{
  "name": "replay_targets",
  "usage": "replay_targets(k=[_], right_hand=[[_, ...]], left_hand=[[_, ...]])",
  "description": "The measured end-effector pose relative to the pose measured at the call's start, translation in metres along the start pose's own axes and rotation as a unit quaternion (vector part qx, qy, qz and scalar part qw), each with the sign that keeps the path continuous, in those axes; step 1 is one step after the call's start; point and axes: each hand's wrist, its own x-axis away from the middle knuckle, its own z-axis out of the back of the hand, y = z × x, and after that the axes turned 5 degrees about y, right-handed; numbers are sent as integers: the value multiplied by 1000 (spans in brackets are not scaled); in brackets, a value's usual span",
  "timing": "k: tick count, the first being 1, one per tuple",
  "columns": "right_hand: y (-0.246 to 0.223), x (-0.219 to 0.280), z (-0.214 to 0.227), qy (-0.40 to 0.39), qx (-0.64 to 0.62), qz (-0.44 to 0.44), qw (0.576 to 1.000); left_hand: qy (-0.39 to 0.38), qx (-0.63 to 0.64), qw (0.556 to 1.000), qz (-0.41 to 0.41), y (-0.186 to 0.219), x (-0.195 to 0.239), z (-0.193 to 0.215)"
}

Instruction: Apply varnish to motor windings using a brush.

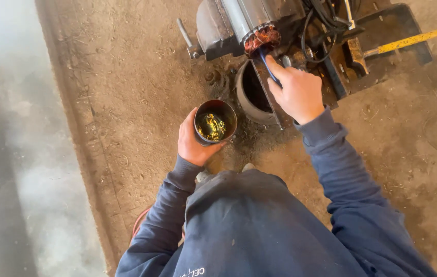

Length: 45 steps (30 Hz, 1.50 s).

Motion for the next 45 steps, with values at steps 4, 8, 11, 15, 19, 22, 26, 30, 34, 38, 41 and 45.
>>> replay_targets(k=[4, 8, 11, 15, 19, 22, 26, 30, 34, 38, 41, 45], right_hand=[[-5, -14, -3, -24, 56, 28, 998], [19, -21, -38, 3, 54, 31, 998], [1, -12, -10, 10, 72, 27, 997], [-14, 22, 3, 13, 11, -47, 999], [-2, 21, -49, 53, -34, -140, 988], [2, -1, -68, 104, -62, -185, 975], [-6, -17, -62, 162, -75, -179, 967], [-5, 13, -56, 146, -8, -176, 974], [-23, 57, -38, 97, 68, -201, 972], [-14, 21, -69, 115, 64, -214, 968], [3, -7, -97, 95, 43, -253, 962], [13, 3, -106, 192, -62, -233, 951]], left_hand=[[5, 3, 1000, -5, -15, 2, 2], [-7, 2, 1000, -7, -14, -1, 7], [-8, 10, 1000, -26, -19, -3, 13], [-2, 16, 1000, -22, -32, -3, 12], [-15, 15, 1000, -21, -30, -7, 12], [-21, -9, 1000, -13, -28, -11, 13], [-21, -7, 999, -31, -27, -18, 13], [-43, 41, 998, -23, -28, -14, 16], [-46, 31, 998, -12, -31, -13, 18], [-67, 39, 997, -22, -39, -14, 21], [-87, 11, 995, -38, -41, -18, 24], [-98, 37, 994, -18, -40, -14, 31]])
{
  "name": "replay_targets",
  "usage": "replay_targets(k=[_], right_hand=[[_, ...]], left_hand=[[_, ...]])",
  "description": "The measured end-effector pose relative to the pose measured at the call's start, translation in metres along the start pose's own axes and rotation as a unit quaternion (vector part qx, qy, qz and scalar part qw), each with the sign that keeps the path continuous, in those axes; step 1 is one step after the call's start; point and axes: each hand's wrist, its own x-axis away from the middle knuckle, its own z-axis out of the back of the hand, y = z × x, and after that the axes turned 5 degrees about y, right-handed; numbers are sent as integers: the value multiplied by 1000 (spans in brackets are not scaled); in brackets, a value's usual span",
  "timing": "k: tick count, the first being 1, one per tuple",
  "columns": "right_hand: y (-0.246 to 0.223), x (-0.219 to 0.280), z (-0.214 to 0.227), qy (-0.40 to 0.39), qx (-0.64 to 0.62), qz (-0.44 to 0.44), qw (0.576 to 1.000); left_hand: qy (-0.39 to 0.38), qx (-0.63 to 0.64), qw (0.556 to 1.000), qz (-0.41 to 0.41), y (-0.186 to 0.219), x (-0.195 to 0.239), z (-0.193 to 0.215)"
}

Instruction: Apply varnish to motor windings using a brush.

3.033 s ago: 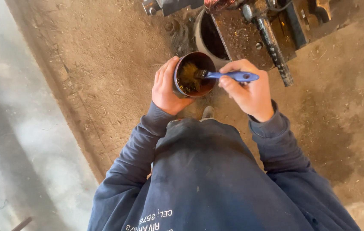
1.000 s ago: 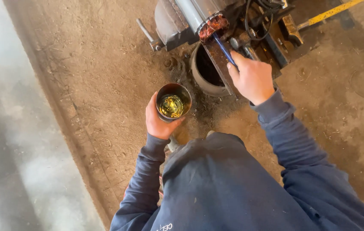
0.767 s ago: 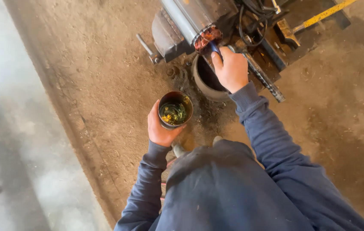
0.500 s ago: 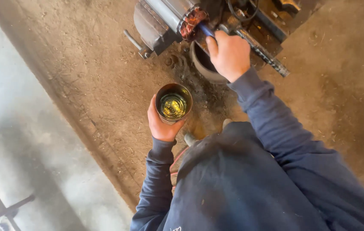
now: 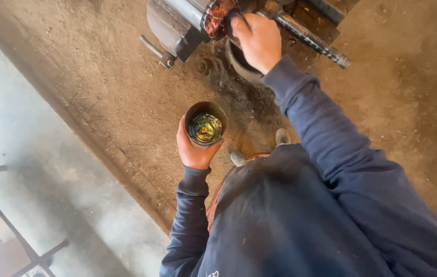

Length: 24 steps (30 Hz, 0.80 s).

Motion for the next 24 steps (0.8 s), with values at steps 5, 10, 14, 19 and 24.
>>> replay_targets(k=[5, 10, 14, 19, 24], right_hand=[[-2, 33, 36, -146, -483, -348, 790], [-1, 32, 15, -168, -567, -329, 736], [-7, -6, 22, -194, -519, -281, 783], [4, 13, 81, -266, -347, -186, 880], [17, 1, 79, -275, -304, -124, 904]], left_hand=[[33, 8, 999, -2, -10, 8, 5], [37, 36, 998, 30, -9, 14, 12], [44, -15, 998, 30, -1, 15, 12], [33, 0, 999, 14, 12, 9, -1], [21, -28, 999, 3, 7, 16, -13]])
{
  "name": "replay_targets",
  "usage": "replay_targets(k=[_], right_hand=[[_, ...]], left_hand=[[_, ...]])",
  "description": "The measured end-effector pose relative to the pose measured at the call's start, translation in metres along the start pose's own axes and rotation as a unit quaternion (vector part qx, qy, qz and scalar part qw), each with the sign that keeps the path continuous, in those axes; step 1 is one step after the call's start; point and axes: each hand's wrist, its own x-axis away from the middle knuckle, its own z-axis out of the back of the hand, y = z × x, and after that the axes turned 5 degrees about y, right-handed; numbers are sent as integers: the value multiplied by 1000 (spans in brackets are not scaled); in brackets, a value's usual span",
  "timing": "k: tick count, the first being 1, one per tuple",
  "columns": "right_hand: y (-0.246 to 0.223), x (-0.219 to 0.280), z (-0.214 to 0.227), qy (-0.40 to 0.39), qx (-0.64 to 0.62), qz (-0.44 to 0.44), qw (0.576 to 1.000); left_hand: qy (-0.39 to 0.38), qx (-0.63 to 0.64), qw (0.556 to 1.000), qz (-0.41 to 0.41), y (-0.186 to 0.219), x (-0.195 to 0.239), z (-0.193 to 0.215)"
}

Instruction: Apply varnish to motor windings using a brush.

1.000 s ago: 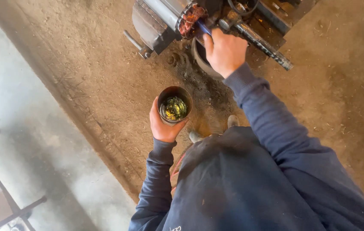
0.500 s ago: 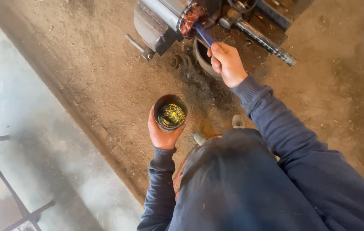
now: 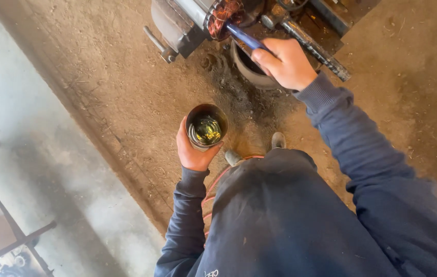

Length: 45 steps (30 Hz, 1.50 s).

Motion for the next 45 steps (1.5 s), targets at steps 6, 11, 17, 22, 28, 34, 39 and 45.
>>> replay_targets(k=[6, 11, 17, 22, 28, 34, 39, 45], right_hand=[[-39, -38, 1, 17, 341, 245, 907], [-70, -9, 20, -46, 500, 262, 824], [-64, -52, 0, -67, 607, 293, 736], [-53, -63, -1, -123, 586, 274, 752], [-94, -23, 17, -216, 626, 131, 738], [-57, -91, -25, -195, 669, 200, 689], [-52, -18, 8, -141, 703, 276, 640], [-66, -31, -5, -142, 626, 214, 737]], left_hand=[[7, 8, 1000, 18, 1, 10, -13], [16, 30, 999, 14, -3, 10, -20], [30, 8, 999, 31, -2, 10, -20], [42, 24, 999, 15, -1, 7, -19], [61, 77, 995, 35, -1, 3, -11], [57, 36, 997, 37, -1, 0, -6], [60, 53, 996, 29, -9, 2, -11], [56, 43, 997, 13, -9, -3, -18]])
